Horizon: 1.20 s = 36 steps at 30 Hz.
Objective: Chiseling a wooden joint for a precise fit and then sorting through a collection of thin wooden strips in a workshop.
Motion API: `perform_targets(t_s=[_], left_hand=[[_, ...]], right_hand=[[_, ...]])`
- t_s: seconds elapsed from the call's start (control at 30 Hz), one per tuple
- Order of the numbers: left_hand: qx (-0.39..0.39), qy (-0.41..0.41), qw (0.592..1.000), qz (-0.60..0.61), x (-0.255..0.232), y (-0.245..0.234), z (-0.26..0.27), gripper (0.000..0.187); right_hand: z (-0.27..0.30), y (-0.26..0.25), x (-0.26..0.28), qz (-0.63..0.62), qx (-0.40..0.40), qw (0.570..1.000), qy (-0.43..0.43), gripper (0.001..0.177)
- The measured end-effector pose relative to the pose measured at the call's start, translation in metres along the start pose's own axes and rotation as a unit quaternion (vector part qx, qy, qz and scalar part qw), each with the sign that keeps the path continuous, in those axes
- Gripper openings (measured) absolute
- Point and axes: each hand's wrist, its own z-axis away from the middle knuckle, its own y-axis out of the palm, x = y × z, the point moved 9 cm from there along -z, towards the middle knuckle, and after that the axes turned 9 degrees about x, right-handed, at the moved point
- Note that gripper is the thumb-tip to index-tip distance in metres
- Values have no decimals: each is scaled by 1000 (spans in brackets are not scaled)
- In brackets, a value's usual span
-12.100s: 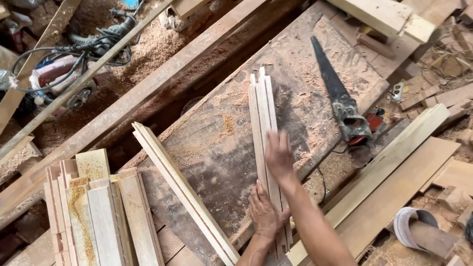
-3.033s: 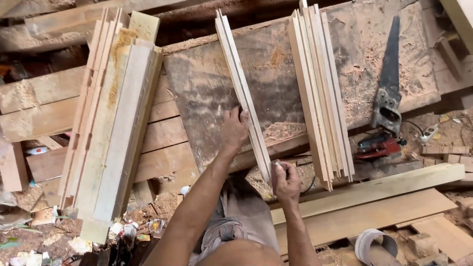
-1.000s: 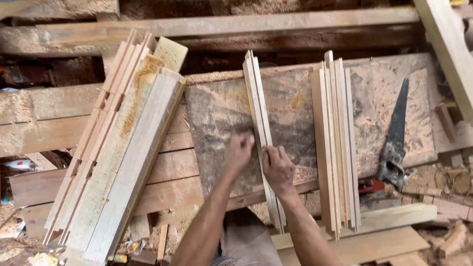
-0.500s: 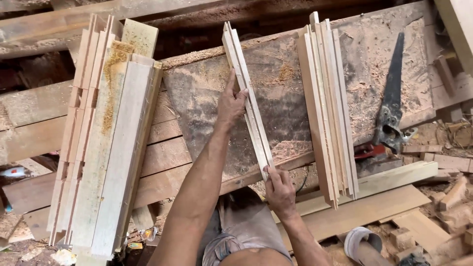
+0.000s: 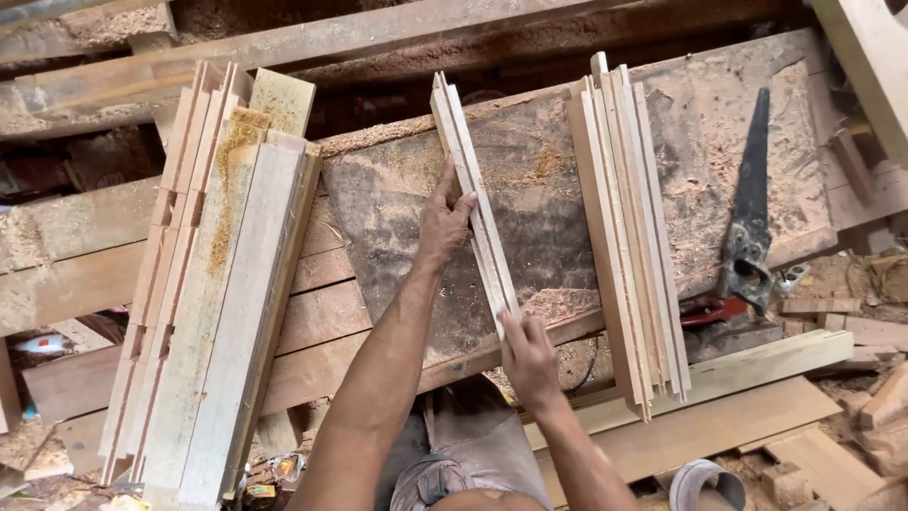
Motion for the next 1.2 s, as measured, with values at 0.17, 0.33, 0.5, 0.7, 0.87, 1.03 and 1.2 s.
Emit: perform_targets(t_s=[0.17,0.33,0.5,0.7,0.87,1.03,1.2], left_hand=[[28,35,998,47,2,4,1,63],[52,104,990,-81,-54,-2,68,61],[108,46,980,-160,20,56,159,82],[133,10,984,-116,48,82,169,64],[195,-41,973,-115,70,91,170,115],[216,-74,959,-169,72,91,177,96],[189,-57,966,-164,90,90,167,97]], right_hand=[[-45,-2,2,24,-33,999,9,27],[-135,17,-12,35,-115,993,-13,21],[-130,7,-10,3,-121,993,-6,19],[-138,8,11,76,-33,996,-27,13],[-223,26,13,20,16,999,-26,14],[-348,27,33,-9,46,999,15,16],[-369,24,30,40,-16,999,-14,14]])
